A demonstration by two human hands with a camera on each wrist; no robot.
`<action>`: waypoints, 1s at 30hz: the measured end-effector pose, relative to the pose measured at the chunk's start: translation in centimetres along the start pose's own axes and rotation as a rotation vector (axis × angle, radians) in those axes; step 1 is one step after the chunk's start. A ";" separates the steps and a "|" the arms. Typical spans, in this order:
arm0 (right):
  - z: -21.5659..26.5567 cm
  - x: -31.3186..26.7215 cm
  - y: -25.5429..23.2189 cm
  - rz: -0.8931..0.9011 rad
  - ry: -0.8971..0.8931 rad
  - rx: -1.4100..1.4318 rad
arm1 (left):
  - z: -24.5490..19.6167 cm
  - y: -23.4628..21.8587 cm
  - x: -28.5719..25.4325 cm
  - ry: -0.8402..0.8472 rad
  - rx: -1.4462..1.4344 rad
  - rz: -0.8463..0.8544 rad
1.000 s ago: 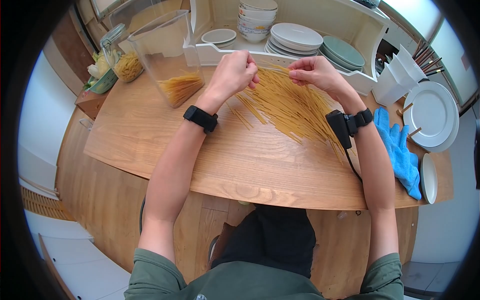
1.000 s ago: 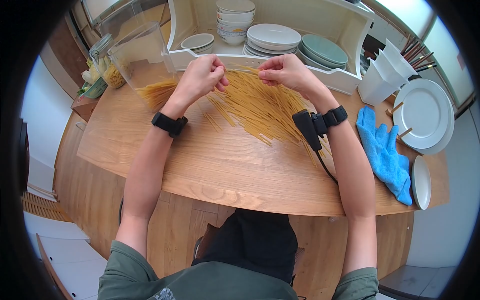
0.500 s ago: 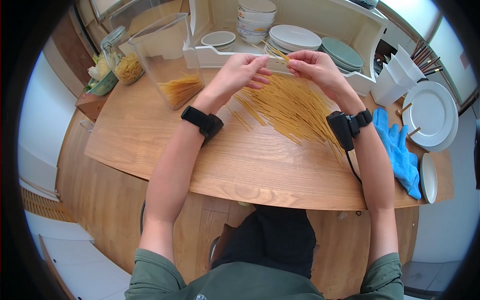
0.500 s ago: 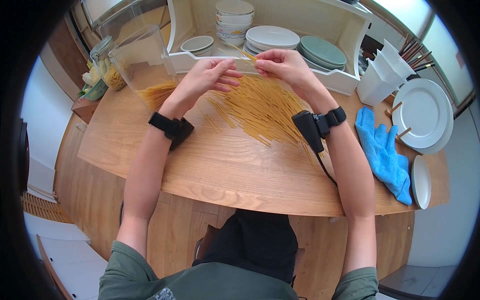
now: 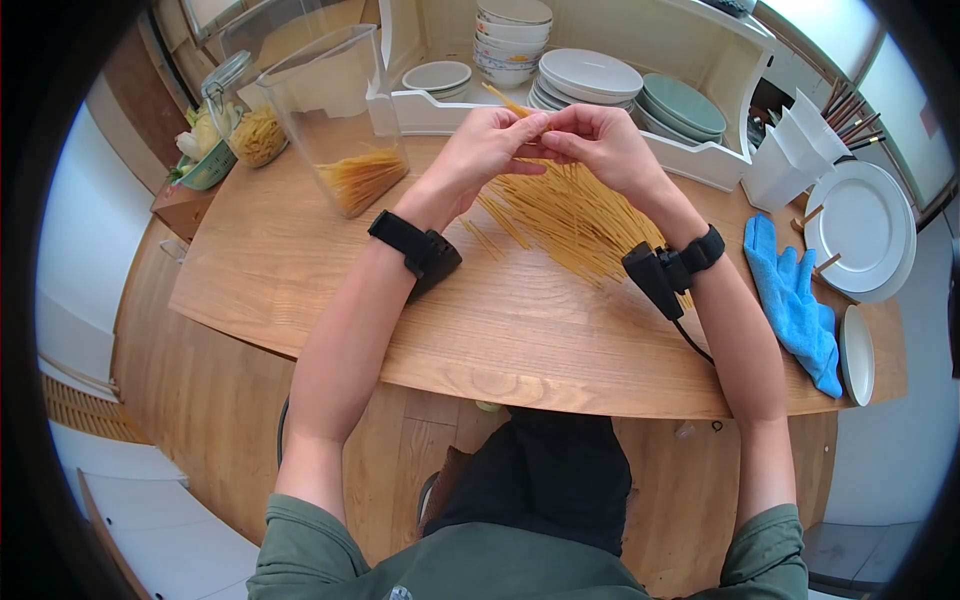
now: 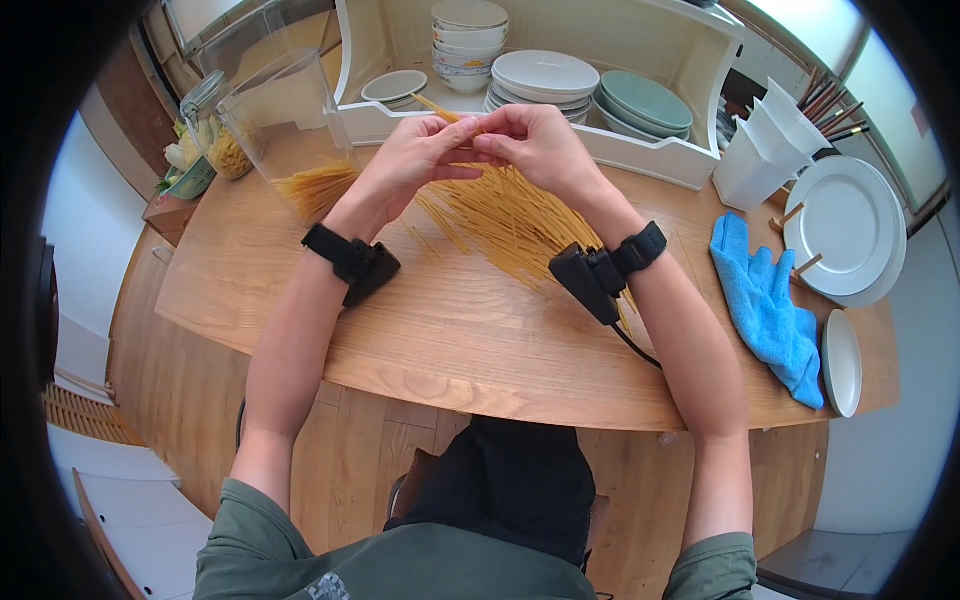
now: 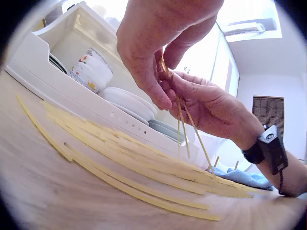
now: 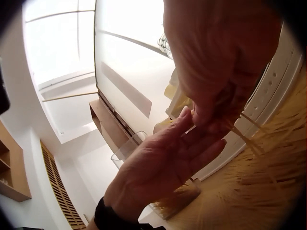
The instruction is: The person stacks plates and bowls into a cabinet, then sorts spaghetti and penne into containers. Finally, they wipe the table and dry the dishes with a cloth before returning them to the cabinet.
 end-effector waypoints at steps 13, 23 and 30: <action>-1.2 -0.5 -1.1 -0.033 0.095 -0.418 | 0.8 -2.6 0.6 -0.003 -0.025 -0.158; -2.2 -0.5 -2.6 -0.018 -0.079 -0.598 | 0.5 -4.7 0.7 0.019 0.156 -0.261; 1.0 -3.3 3.6 0.503 0.054 -0.649 | 1.0 -5.4 0.8 -0.007 0.174 -0.273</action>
Point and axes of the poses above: each hand's wrist, its own x-axis towards the middle knuckle, its own y-axis out of the palm, z = x × y, the point moved 10 cm from there along x, towards the middle knuckle, and after that the axes turned 2 degrees about -z, right-handed, at the moved point
